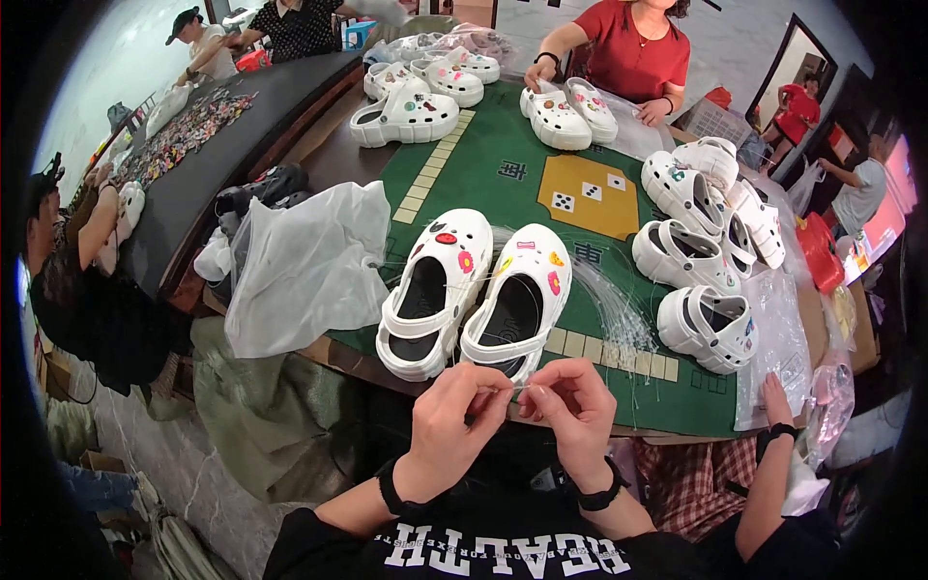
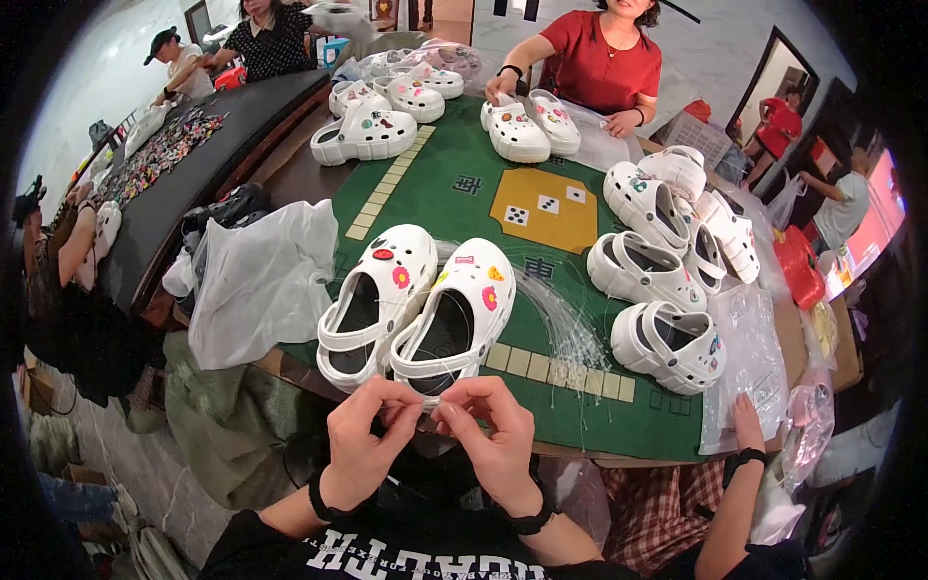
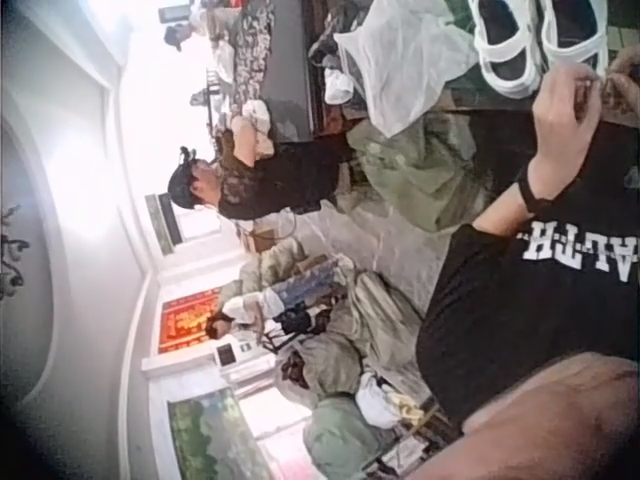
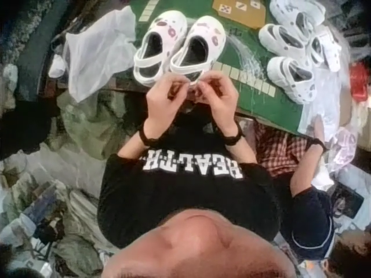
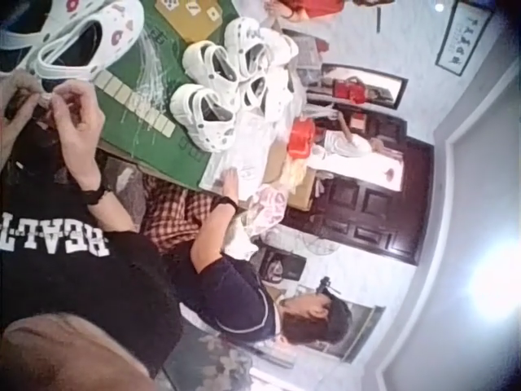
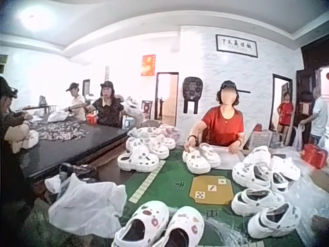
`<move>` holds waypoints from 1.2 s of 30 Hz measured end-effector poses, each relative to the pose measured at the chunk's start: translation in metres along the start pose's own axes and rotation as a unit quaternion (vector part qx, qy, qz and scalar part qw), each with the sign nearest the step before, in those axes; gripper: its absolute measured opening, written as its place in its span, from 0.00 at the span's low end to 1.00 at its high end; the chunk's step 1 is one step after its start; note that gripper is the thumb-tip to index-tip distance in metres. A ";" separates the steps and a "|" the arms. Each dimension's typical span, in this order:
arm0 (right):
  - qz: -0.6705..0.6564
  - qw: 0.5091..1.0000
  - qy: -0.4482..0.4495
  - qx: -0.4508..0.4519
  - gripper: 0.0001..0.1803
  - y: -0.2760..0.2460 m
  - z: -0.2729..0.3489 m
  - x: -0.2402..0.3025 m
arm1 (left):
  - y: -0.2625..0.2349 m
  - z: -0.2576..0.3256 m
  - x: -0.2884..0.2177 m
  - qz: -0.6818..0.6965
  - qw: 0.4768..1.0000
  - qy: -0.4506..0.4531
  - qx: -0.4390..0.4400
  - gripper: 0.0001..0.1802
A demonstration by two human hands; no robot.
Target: The recorder is shown packaging decorated clogs into plastic bags and organizing them on a table in a workshop setting.
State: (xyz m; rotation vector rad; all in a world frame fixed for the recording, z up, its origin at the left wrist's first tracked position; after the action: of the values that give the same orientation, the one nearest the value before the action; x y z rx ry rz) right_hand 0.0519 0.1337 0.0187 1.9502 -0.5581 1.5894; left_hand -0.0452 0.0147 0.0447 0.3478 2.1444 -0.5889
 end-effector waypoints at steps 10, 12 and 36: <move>0.028 0.999 -0.016 0.000 0.06 -0.001 0.003 -0.001 | 0.000 0.003 0.000 -0.009 1.000 0.012 0.011 0.09; 0.031 0.999 -0.017 0.008 0.06 0.000 0.003 -0.003 | 0.000 0.003 0.002 -0.002 1.000 0.008 0.009 0.09; 0.173 0.970 -0.167 0.043 0.07 0.005 0.005 0.027 | -0.002 0.002 -0.014 0.034 0.997 0.066 -0.003 0.11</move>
State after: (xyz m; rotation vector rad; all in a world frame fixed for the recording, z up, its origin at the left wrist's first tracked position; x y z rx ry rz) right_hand 0.0581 0.1276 0.0449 2.3029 -1.0285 1.5069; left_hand -0.0366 0.0113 0.0560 0.4651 2.2513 -0.5329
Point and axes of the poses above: each hand's wrist, its own z-axis away from the middle knuckle, its own y-axis out of the palm, x = y × z, the point moved 6 cm from there along -z, towards the middle knuckle, and after that the axes turned 4 degrees about -x, right-handed, at the moved point
